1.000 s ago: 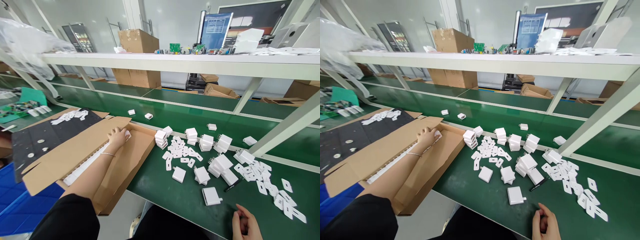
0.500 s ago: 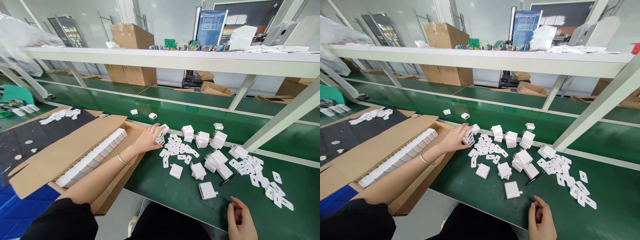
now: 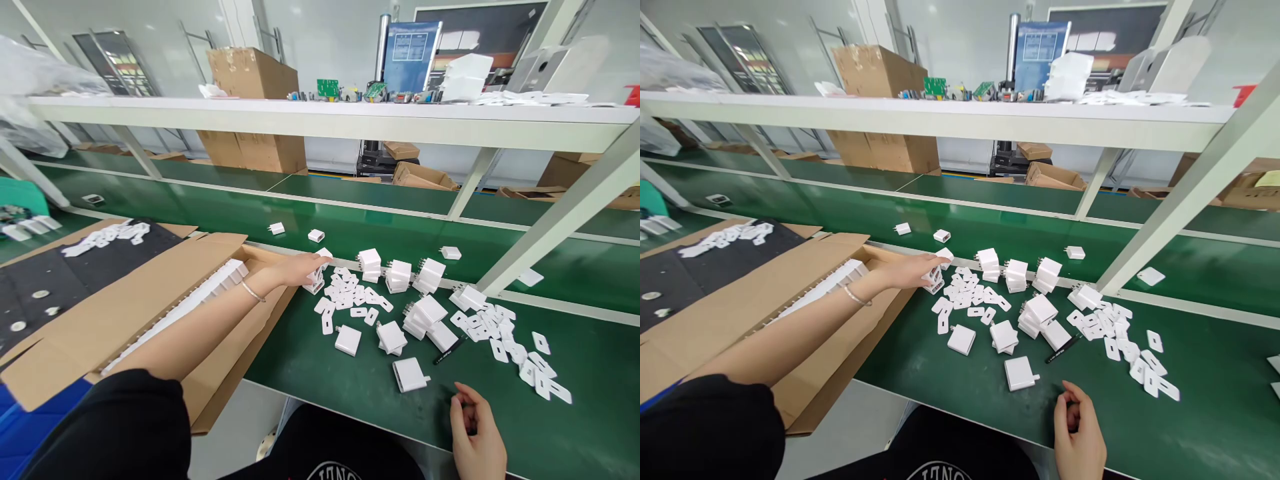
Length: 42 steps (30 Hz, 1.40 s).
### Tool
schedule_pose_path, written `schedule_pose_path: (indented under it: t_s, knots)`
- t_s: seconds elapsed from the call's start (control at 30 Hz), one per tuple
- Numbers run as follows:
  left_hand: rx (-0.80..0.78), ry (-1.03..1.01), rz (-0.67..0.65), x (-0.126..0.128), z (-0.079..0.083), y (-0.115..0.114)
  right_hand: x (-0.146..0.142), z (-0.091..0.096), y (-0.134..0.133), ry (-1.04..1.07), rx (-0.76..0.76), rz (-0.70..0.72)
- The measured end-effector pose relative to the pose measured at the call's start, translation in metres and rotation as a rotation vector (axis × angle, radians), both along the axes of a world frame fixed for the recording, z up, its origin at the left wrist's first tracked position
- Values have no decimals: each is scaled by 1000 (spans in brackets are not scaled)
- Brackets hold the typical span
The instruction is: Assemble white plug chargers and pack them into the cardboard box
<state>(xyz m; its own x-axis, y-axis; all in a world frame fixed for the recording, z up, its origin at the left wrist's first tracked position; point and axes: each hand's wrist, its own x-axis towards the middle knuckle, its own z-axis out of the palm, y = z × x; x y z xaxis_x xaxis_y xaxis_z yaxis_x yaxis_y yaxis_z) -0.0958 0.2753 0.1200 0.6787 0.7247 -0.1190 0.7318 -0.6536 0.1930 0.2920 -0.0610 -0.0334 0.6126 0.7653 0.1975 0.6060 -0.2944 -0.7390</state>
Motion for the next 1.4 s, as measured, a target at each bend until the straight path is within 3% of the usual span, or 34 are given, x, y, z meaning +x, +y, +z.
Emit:
schedule_pose_path:
  t_s: [0.13,0.27,0.43,0.73,0.83,0.97,1.13,1.27,1.4]
  knots:
    - [5,-16,-19,4,-8,-46,-4,4,1,-21,-5,-9]
    - [-18,72,-32,4,-31,-99,-4,6,2,-14,-6,-12]
    - [-64,144,-17,8,-56,-122,-2,2,1,-21,-39,9]
    - [-31,47,-71,67,-63,-100,-11,14,4,-52,2,9]
    - [-15,35,-89,76,-62,-94,-11,14,2,-53,22,29]
    - [-6,15,-122,59,-42,-82,-11,14,-1,-8,52,51]
    - [94,53,86,9,-16,-51,13,19,1,158,124,59]
    - [-8,106,93,-23,-25,-20,64,28,10,-25,70,-68]
    - [37,184,130,-29,-44,0,112,39,22,-281,9,-190]
